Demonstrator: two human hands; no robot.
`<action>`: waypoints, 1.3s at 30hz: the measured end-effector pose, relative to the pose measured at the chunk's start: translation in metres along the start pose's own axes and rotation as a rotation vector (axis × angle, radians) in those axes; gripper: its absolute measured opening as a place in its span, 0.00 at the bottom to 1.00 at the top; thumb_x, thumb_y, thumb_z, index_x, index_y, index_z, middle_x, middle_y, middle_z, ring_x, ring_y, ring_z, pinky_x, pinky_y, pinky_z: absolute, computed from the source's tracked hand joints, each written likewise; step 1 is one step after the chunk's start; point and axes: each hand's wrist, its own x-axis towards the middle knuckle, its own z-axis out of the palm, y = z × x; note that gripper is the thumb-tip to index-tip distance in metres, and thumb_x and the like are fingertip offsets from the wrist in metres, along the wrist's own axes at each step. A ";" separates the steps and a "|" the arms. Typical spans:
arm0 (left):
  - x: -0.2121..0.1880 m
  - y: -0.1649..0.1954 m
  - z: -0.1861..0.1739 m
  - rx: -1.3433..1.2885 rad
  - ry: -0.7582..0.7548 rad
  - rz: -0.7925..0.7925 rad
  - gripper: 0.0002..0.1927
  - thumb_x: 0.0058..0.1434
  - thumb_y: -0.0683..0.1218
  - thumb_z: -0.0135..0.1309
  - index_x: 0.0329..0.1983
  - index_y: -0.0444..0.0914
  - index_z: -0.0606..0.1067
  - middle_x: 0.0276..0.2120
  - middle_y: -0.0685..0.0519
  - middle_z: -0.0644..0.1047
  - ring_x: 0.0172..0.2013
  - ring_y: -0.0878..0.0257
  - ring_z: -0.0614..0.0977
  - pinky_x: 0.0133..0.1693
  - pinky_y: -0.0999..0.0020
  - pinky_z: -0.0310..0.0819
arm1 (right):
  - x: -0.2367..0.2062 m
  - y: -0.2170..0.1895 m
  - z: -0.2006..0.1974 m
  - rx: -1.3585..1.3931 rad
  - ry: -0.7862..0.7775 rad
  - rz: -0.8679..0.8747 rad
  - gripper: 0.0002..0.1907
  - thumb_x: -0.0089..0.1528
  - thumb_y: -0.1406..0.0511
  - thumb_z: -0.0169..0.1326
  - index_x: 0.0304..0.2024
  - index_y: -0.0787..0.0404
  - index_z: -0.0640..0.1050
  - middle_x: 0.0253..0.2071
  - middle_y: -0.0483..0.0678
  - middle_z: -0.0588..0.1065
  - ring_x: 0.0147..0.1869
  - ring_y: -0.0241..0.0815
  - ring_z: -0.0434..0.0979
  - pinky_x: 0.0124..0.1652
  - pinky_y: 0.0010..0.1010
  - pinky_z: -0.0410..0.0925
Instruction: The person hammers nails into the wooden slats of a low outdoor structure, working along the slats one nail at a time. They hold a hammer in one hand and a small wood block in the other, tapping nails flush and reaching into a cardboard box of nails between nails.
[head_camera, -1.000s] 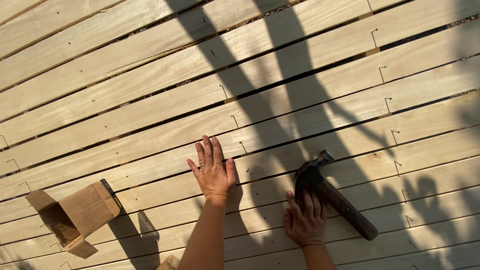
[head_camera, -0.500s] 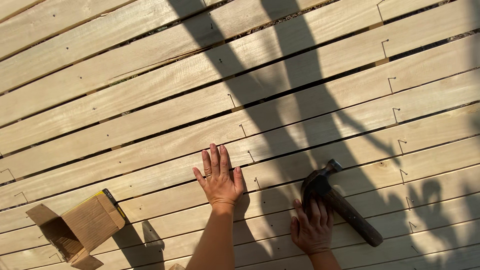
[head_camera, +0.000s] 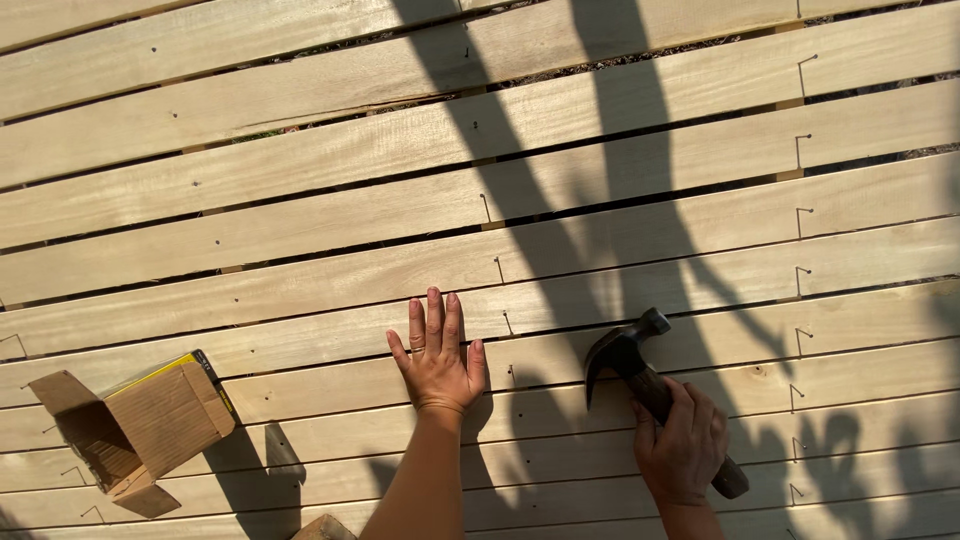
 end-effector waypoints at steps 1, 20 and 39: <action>0.000 0.001 -0.003 -0.005 -0.005 0.001 0.39 0.66 0.63 0.37 0.80 0.51 0.49 0.79 0.57 0.45 0.77 0.55 0.43 0.70 0.36 0.27 | 0.017 -0.010 -0.002 -0.009 0.015 -0.034 0.25 0.62 0.55 0.61 0.58 0.60 0.75 0.55 0.51 0.72 0.58 0.55 0.71 0.57 0.48 0.64; 0.010 0.000 -0.019 -0.044 0.044 0.014 0.36 0.66 0.61 0.39 0.77 0.50 0.56 0.78 0.58 0.49 0.77 0.58 0.45 0.70 0.36 0.31 | 0.152 -0.057 0.033 -0.300 0.132 -0.119 0.29 0.67 0.52 0.59 0.66 0.58 0.71 0.61 0.50 0.71 0.63 0.54 0.70 0.57 0.50 0.64; 0.016 -0.006 -0.024 -0.153 -0.095 0.013 0.42 0.61 0.58 0.47 0.78 0.49 0.49 0.77 0.55 0.45 0.76 0.54 0.42 0.67 0.32 0.29 | 0.154 -0.065 0.034 -0.297 0.112 -0.067 0.29 0.67 0.52 0.55 0.66 0.58 0.71 0.62 0.51 0.70 0.64 0.56 0.69 0.58 0.52 0.62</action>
